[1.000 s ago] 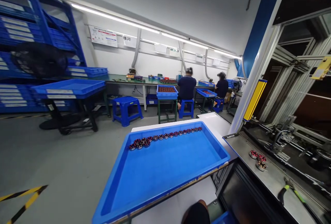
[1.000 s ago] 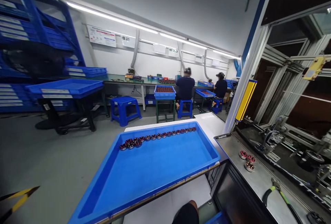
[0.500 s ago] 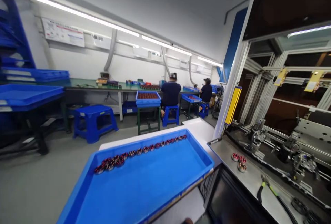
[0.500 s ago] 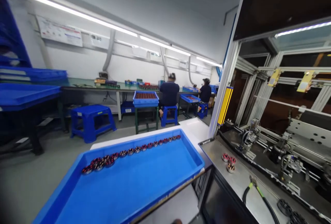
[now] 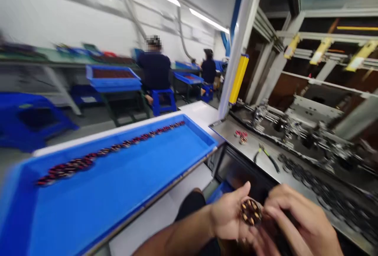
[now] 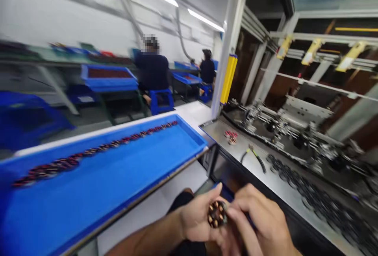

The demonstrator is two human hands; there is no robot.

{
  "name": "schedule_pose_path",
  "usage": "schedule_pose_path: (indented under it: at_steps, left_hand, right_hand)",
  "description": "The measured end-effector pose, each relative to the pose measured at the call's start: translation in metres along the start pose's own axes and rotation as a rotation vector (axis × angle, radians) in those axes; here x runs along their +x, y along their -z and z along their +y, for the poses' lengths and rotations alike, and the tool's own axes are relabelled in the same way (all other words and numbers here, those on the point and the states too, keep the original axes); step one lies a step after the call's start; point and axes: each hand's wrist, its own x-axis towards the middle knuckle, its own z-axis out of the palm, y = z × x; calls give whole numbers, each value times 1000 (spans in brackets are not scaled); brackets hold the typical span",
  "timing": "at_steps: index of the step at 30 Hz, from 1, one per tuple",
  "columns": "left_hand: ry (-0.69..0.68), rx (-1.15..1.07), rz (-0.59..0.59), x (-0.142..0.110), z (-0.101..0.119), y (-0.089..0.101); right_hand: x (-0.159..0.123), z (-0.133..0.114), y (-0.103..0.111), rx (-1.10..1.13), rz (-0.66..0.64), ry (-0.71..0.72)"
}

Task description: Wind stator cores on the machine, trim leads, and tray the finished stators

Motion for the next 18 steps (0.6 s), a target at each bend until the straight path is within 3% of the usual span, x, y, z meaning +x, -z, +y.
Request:
schedule_pose_path:
  at_steps: [1, 3, 5, 9, 13, 15, 18]
  left_hand:
    - [106, 21, -88, -1, 1, -2]
    - [135, 59, -174, -2, 4, -6]
    - [31, 69, -155, -3, 7, -12]
    - [-257, 54, 15, -5, 9, -25]
    - [-497, -25, 122, 0, 7, -23]
    - [-394, -69, 99, 5, 5, -16]
    - [10, -64, -71, 9, 3, -7]
  right_hand:
    - [0, 2, 1, 41, -2, 1]
    - [0, 4, 3, 85, 8, -15]
    - [-2, 3, 5, 64, 23, -79]
    - [-9, 2, 5, 39, 75, -214]
    - [-13, 7, 3, 61, 114, -255]
    - [-13, 11, 4, 106, 94, -237]
    - [-12, 16, 5, 138, 71, -191]
